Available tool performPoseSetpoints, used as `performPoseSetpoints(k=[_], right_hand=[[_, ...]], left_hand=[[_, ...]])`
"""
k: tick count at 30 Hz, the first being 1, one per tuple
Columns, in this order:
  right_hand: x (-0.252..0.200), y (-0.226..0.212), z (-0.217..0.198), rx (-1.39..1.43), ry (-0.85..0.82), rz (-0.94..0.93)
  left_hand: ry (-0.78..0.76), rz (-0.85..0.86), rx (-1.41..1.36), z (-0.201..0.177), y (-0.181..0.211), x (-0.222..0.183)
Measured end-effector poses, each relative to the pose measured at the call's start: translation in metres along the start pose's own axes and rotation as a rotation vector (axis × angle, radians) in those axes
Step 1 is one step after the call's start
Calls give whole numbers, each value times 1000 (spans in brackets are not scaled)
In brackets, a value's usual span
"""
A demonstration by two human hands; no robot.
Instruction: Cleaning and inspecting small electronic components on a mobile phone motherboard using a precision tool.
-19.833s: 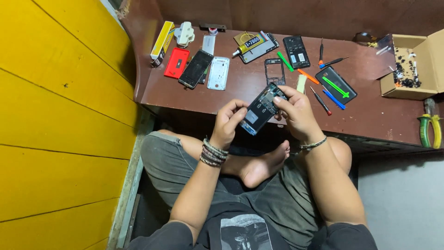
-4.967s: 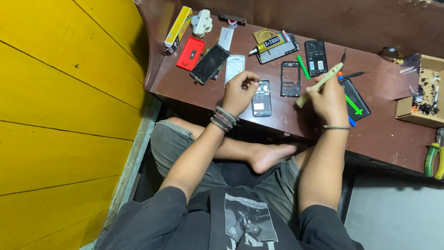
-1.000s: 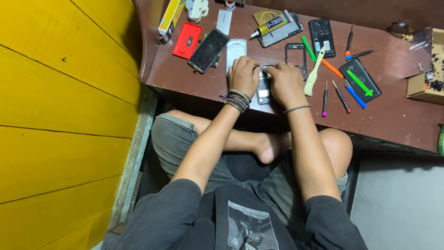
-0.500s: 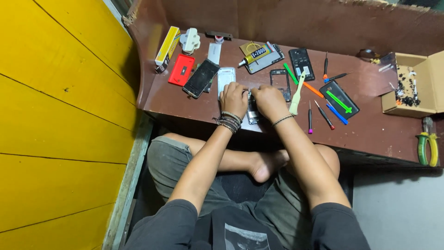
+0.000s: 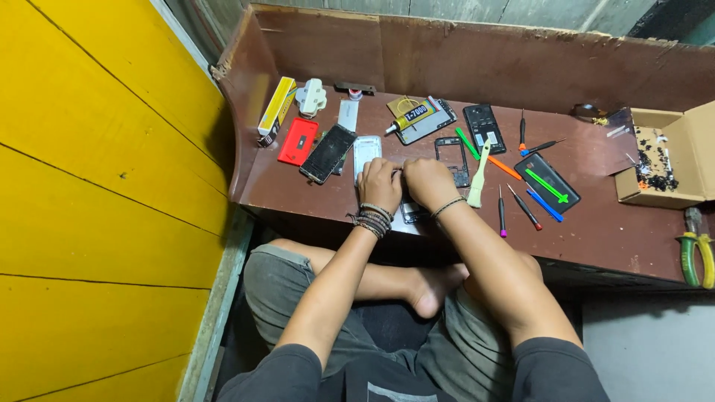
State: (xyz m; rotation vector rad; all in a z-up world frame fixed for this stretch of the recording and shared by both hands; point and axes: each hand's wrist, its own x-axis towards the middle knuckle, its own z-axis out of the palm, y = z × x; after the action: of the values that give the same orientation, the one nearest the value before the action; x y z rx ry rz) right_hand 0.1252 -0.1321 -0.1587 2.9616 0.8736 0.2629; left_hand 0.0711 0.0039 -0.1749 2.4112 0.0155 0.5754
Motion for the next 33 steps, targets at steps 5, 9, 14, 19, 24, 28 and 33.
performPoseSetpoints(k=[5, 9, 14, 19, 24, 28, 33], right_hand=[[9, 3, -3, 164, -68, 239], [7, -3, -14, 230, -91, 341], [11, 1, -6, 235, -65, 326], [7, -7, -20, 242, -95, 346], [8, -21, -36, 197, -102, 347], [8, -27, -40, 189, -100, 345], [8, -27, -41, 162, -69, 315]], left_hand=[[10, -26, 1, -2, -2, -1], [54, -25, -16, 0, -6, -2], [44, -14, -9, -5, 0, -2], [45, 6, -26, -1, -2, -1], [72, 35, -4, 3, -4, -2], [79, 31, 15, 5, -6, -3], [81, 20, 17, 11, -11, -2]])
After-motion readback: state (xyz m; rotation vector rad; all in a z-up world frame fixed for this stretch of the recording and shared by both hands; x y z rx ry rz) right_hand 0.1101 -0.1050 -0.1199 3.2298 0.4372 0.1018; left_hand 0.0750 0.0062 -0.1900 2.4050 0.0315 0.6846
